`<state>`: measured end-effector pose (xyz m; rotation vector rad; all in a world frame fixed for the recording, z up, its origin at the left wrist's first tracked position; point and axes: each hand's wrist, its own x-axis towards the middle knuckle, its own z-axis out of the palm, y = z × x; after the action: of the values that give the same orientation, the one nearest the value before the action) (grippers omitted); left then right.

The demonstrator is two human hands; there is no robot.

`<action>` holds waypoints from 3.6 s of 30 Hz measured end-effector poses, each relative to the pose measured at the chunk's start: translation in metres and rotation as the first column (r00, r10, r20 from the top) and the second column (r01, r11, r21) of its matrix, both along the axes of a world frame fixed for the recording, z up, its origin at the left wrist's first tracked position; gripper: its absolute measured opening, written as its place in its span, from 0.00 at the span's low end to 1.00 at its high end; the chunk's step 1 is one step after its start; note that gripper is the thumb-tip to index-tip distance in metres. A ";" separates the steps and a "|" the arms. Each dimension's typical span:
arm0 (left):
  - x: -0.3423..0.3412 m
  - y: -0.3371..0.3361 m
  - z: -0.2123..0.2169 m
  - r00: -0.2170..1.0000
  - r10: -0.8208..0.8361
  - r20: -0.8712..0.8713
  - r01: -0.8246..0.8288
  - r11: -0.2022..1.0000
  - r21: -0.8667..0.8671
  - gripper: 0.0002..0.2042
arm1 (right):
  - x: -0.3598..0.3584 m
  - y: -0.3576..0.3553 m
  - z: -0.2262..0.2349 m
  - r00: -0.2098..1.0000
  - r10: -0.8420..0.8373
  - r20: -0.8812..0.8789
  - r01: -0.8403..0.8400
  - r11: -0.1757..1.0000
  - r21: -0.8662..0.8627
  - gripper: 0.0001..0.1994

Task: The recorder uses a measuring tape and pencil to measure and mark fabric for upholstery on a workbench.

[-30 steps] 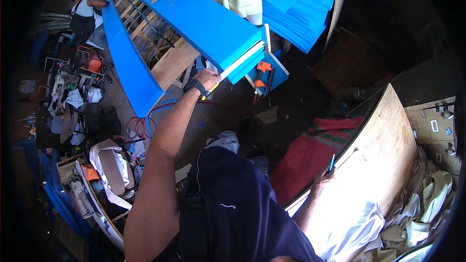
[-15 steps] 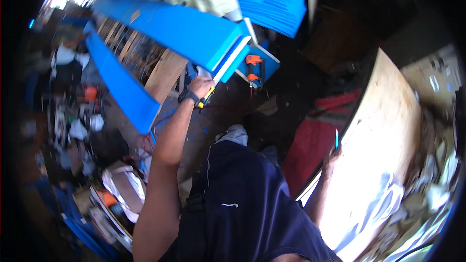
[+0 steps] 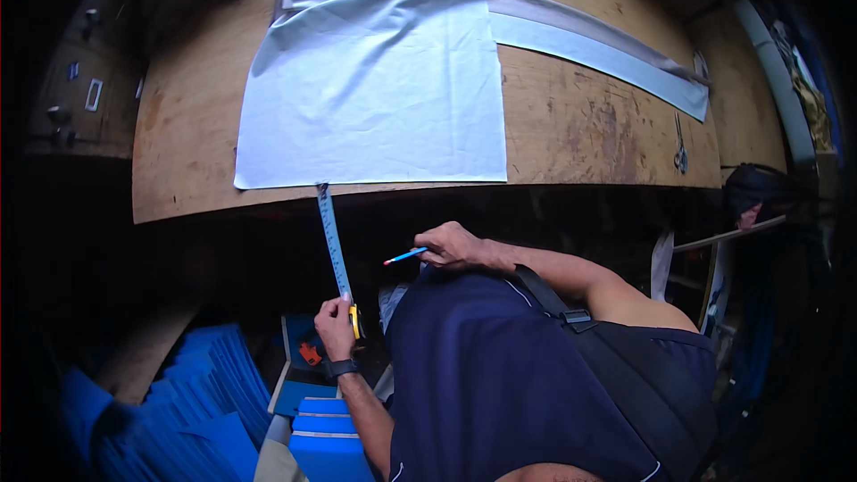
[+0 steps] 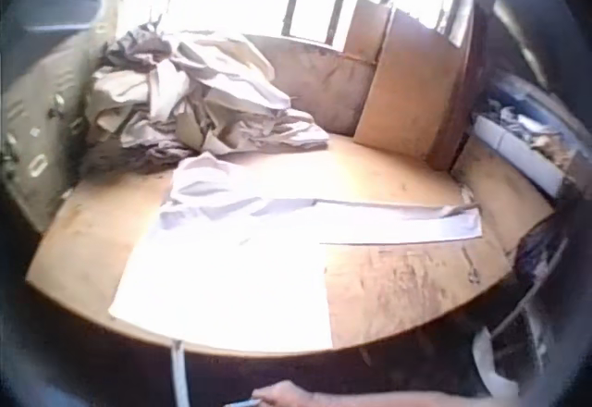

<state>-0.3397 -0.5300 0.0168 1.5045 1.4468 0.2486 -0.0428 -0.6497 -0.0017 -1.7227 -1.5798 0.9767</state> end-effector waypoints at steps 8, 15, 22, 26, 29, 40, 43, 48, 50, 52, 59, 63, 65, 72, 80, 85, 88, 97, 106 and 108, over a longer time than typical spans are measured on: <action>0.179 0.128 0.065 0.575 -0.753 -0.319 0.809 0.581 0.090 0.14 | -0.018 -0.107 0.008 0.751 -0.660 0.022 0.657 0.744 -0.123 0.11; 0.303 0.147 0.029 0.072 -0.894 -0.442 0.993 0.106 -0.054 0.15 | -0.003 -0.105 -0.017 0.588 -0.808 0.029 0.808 0.586 -0.052 0.09; 0.320 0.147 0.016 -0.061 -0.911 -0.409 0.988 0.004 -0.157 0.16 | -0.002 -0.098 -0.011 0.516 -0.857 -0.004 0.854 0.514 -0.084 0.08; 0.323 0.149 0.012 -0.053 -0.909 -0.414 0.993 -0.002 -0.121 0.16 | -0.016 -0.085 -0.011 0.524 -0.851 0.027 0.847 0.518 -0.120 0.07; 0.325 0.149 0.009 -0.064 -0.909 -0.411 0.995 -0.029 -0.092 0.16 | -0.031 -0.070 -0.012 0.489 -0.872 -0.003 0.871 0.489 -0.046 0.08; 0.329 0.153 0.007 -0.092 -0.911 -0.402 0.996 -0.078 -0.052 0.16 | -0.069 -0.032 -0.018 0.369 -0.929 0.027 0.929 0.370 0.003 0.08; 0.332 0.154 0.008 -0.103 -0.922 -0.372 0.994 -0.079 -0.080 0.17 | -0.076 -0.028 -0.018 0.334 -0.942 0.032 0.942 0.334 -0.001 0.08; 0.334 0.156 0.008 -0.129 -0.927 -0.353 0.986 -0.082 -0.143 0.18 | -0.085 -0.021 -0.018 0.298 -0.954 0.041 0.954 0.295 -0.051 0.08; 0.333 0.156 0.008 -0.120 -0.927 -0.356 0.988 -0.075 -0.138 0.18 | -0.088 -0.019 -0.018 0.275 -0.960 0.042 0.960 0.272 -0.064 0.08; 0.332 0.155 0.008 -0.127 -0.923 -0.364 0.988 -0.086 -0.125 0.18 | -0.090 -0.017 -0.019 0.276 -0.961 0.034 0.960 0.274 -0.052 0.08; 0.331 0.153 0.007 -0.118 -0.919 -0.377 0.990 -0.078 -0.122 0.16 | -0.093 -0.013 -0.021 0.265 -0.964 0.034 0.964 0.264 -0.034 0.08; 0.331 0.153 0.009 -0.120 -0.922 -0.367 0.989 -0.079 -0.125 0.16 | -0.091 -0.014 -0.022 0.269 -0.963 0.035 0.963 0.269 0.011 0.09; 0.331 0.153 0.010 -0.127 -0.920 -0.371 0.989 -0.087 -0.122 0.17 | -0.090 -0.015 -0.022 0.264 -0.963 0.049 0.964 0.262 -0.041 0.10; 0.330 0.152 0.013 -0.134 -0.918 -0.372 0.987 -0.093 -0.128 0.17 | -0.089 -0.018 -0.020 0.246 -0.969 0.004 0.968 0.246 -0.050 0.12; 0.330 0.152 0.011 -0.115 -0.922 -0.369 0.988 -0.069 -0.136 0.18 | -0.092 -0.020 -0.023 0.223 -0.974 0.023 0.974 0.222 -0.037 0.12; 0.328 0.153 0.008 -0.112 -0.926 -0.362 0.990 -0.071 -0.124 0.17 | -0.092 -0.020 -0.022 0.226 -0.974 -0.001 0.973 0.226 -0.041 0.13; 0.327 0.152 0.006 -0.114 -0.924 -0.364 0.992 -0.085 -0.095 0.16 | -0.092 -0.020 -0.023 0.238 -0.971 0.001 0.967 0.237 -0.091 0.13; 0.320 0.150 0.005 -0.076 -0.917 -0.392 0.996 -0.091 0.019 0.16 | -0.080 -0.017 -0.017 0.148 -0.972 -0.180 0.987 0.156 -0.029 0.23; 0.317 0.148 0.009 -0.086 -0.905 -0.417 0.994 -0.103 0.020 0.14 | -0.066 -0.013 -0.014 0.126 -0.956 -0.265 0.990 0.137 -0.023 0.27; 0.316 0.148 0.008 -0.074 -0.899 -0.431 0.996 -0.088 0.013 0.14 | -0.066 -0.009 -0.013 0.140 -0.946 -0.291 0.989 0.147 -0.001 0.28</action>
<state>-0.0237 -0.3817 0.0245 2.6029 0.0065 -0.7753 -0.1090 -0.6587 -0.0143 -1.8633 -0.0653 0.2268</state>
